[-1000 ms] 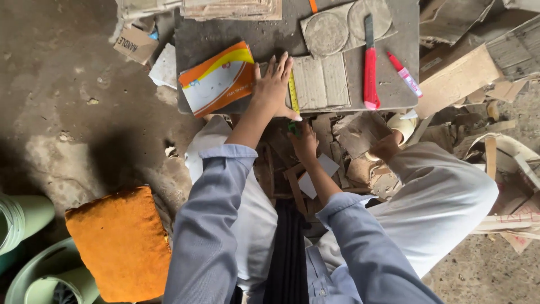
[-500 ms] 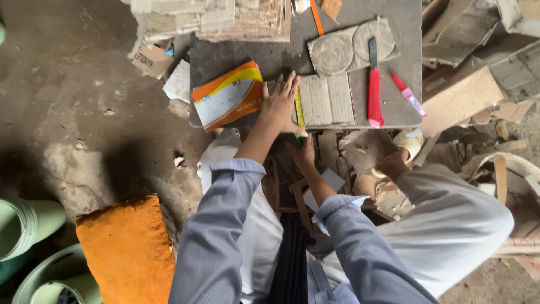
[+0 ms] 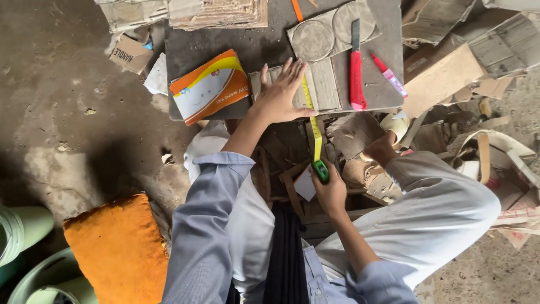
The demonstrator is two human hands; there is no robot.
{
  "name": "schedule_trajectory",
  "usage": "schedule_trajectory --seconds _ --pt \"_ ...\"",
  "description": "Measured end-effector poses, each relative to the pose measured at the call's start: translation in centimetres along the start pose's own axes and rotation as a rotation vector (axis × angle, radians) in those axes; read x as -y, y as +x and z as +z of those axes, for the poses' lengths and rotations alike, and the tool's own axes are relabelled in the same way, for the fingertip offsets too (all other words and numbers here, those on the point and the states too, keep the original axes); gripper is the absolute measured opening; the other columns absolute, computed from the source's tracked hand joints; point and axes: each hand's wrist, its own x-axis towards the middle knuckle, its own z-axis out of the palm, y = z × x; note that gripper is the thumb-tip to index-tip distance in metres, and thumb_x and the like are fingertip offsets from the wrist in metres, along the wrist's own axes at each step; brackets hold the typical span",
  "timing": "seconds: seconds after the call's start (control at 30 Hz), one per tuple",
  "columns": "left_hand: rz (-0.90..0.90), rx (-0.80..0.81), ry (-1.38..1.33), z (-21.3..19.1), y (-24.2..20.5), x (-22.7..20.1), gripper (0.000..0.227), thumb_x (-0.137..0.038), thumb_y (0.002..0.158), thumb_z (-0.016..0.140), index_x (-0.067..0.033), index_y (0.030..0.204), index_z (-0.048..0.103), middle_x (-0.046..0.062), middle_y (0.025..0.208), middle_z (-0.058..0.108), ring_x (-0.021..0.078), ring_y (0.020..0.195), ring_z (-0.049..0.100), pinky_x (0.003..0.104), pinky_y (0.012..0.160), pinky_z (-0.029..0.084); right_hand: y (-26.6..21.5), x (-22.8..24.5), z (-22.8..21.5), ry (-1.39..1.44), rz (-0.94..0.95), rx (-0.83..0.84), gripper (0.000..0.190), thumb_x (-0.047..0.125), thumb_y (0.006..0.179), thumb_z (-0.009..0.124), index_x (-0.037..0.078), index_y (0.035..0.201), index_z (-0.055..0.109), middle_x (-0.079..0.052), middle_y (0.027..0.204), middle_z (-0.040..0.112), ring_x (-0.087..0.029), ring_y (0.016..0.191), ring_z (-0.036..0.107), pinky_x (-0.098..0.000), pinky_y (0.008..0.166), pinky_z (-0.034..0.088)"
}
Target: The person measures and marks a piece of cardboard using a tape measure and a red marker, then cuts it with a utility knife. They repeat the process on another piece of cardboard, measuring and cutting it to size.
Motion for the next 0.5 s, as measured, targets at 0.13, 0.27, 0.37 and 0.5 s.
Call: schedule_trajectory --seconds 0.13,0.27,0.37,0.5 --pt "0.078 -0.042 -0.032 -0.5 0.2 -2.0 0.107 -0.09 0.09 0.031 -0.0137 0.164 0.016 0.012 0.17 0.027 0.0242 0.158 0.02 0.073 0.117 0.003 -3.1 0.1 -3.9 -0.157 0.086 0.01 0.055 0.044 0.092 0.068 0.036 0.143 0.051 -0.013 0.119 0.07 -0.043 0.108 0.069 -0.0551 0.09 0.055" --pt "0.085 -0.06 -0.07 0.7 1.0 -2.1 0.094 -0.079 0.098 0.033 -0.0119 0.163 0.02 0.013 0.168 0.03 0.0253 0.156 0.026 0.071 0.118 0.008 -4.1 -1.1 -4.9 -0.324 0.089 -0.03 0.056 0.051 0.09 0.063 0.043 0.143 0.046 -0.008 0.11 0.073 -0.038 0.097 0.074 -0.0515 0.084 0.058" --pt "0.07 -0.044 -0.075 1.5 1.7 -2.1 0.095 -0.075 0.099 0.043 -0.0135 0.165 0.014 0.014 0.171 0.02 0.027 0.158 0.022 0.07 0.119 0.015 -3.7 -1.7 -4.3 -0.355 0.111 -0.044 0.052 0.053 0.093 0.059 0.04 0.141 0.046 -0.011 0.1 0.075 -0.039 0.091 0.075 -0.0521 0.08 0.058" --pt "0.035 -0.108 -0.043 1.9 3.4 -0.3 0.088 -0.064 0.103 0.051 -0.0156 0.165 0.012 0.014 0.171 0.02 0.0314 0.156 0.026 0.07 0.118 0.02 -2.8 0.3 -5.0 -0.313 0.142 -0.039 0.049 0.053 0.095 0.059 0.038 0.14 0.047 -0.013 0.097 0.076 -0.041 0.091 0.075 -0.0526 0.079 0.058"
